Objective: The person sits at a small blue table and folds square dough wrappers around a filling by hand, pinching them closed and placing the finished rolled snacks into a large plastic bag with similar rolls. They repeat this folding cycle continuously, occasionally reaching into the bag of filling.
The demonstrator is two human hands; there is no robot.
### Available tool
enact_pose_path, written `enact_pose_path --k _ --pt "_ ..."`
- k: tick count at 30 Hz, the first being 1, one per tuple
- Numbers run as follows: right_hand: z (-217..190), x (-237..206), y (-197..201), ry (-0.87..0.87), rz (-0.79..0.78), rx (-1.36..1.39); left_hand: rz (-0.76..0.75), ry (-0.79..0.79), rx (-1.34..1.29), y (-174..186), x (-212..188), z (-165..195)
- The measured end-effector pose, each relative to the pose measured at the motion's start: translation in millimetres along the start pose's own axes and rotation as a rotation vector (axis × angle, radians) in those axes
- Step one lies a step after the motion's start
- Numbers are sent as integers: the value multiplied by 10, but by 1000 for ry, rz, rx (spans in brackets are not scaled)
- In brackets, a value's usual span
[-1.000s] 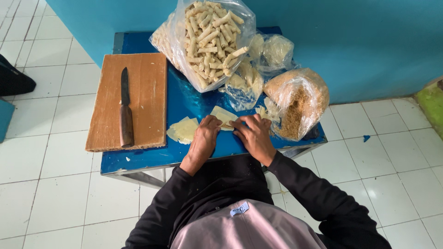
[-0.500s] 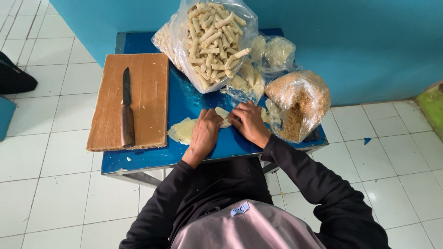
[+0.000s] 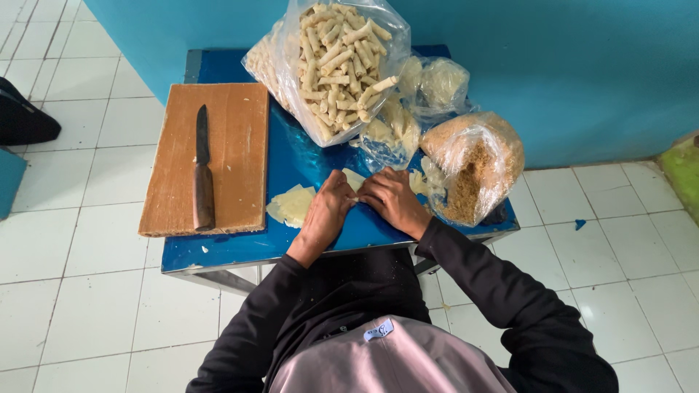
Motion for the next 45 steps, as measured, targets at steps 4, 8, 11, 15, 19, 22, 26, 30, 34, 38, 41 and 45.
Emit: enact_pose_path --k 4,8,11,15,19,22,26,30,34,38,41,45 --pt "18 39 -3 25 -4 27 3 -19 -54 39 50 -25" --pt "88 89 -40 19 -31 34 -29 24 -103 72 106 -97" --pt "126 123 -45 5 -35 47 -49 -1 -103 87 95 -75" --pt "91 115 -26 7 -7 24 -6 -70 -30 118 132 -21" --pt "36 87 -17 14 13 -34 -9 -45 -3 117 149 -33" --pt "-2 94 -13 41 33 -63 -18 15 -3 123 107 -37" --pt "-21 73 -18 21 69 -183 -3 -9 35 125 63 54" --pt "-109 -8 -21 0 65 -321 12 13 80 97 58 27" --pt "-222 -92 -17 -18 47 -392 28 56 117 81 16 -33" --pt "-211 -23 -39 -60 23 -389 126 148 227 142 -74 -67" --pt "-127 114 -64 -88 14 -390 161 205 404 188 -111 -63" --pt "-22 277 -89 -107 17 -410 183 264 459 222 -127 -80"
Point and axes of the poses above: each hand's wrist, its own x-axis towards the middle knuckle, its own y-axis out of the back of the hand, z = x × y, the point moved 10 cm from there along x, towards the middle knuckle, and after that the axes turned 9 degrees about -z, right-handed, at the moved point
